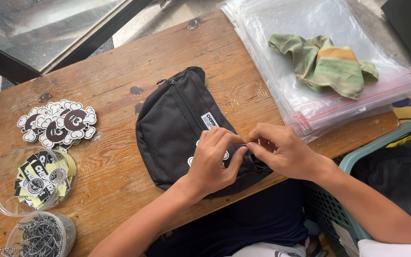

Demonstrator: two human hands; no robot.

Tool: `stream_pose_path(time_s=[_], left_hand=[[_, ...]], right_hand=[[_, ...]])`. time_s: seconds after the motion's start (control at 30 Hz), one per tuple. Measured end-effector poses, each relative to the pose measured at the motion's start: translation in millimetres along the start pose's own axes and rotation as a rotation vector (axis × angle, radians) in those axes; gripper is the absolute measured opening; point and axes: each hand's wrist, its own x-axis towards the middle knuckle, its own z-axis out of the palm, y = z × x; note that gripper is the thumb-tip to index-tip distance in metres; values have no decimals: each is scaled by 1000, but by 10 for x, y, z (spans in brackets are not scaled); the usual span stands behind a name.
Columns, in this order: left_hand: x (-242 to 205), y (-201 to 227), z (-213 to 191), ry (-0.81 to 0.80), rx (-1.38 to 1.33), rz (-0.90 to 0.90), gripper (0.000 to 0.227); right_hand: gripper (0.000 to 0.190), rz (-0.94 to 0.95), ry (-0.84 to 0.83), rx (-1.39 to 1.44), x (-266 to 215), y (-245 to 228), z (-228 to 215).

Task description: The person removes a black bag from a plastic bag, wipes it with a cloth, and attaches a keychain to it. They then wipe a plastic bag with the cloth and place the bag inside it.

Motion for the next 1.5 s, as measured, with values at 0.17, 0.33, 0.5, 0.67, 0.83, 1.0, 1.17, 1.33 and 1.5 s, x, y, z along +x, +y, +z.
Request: stream_pose_path(time_s=[0.17,0.33,0.5,0.67,0.83,1.0,1.17,1.33,1.5], left_hand=[[-3,-40,68,-66,31,89,4],[-80,-181,136,-133,218,254,5],[-120,-256,184,-58,246,315,7],[-138,-280,212,-8,247,344,7],[-174,-312,237,4,265,365,8],[-169,-300,234,28,258,363,6],[-79,-151,122,57,152,305,7],[-54,-101,101,121,-32,218,17],[-39,-80,25,167,-84,230,26]], right_hand=[[9,9,-33,-82,-9,-35,-56],[4,-30,-219,-369,-77,30,-131],[9,-97,-323,-620,-185,92,-54],[6,-71,-385,-513,-130,34,-79],[9,0,-464,-490,-124,163,-68],[7,-84,-392,-513,-181,329,38],[7,-189,-167,-556,-129,176,43],[4,-170,-91,-447,-96,34,4],[7,-180,7,-437,-98,45,7]])
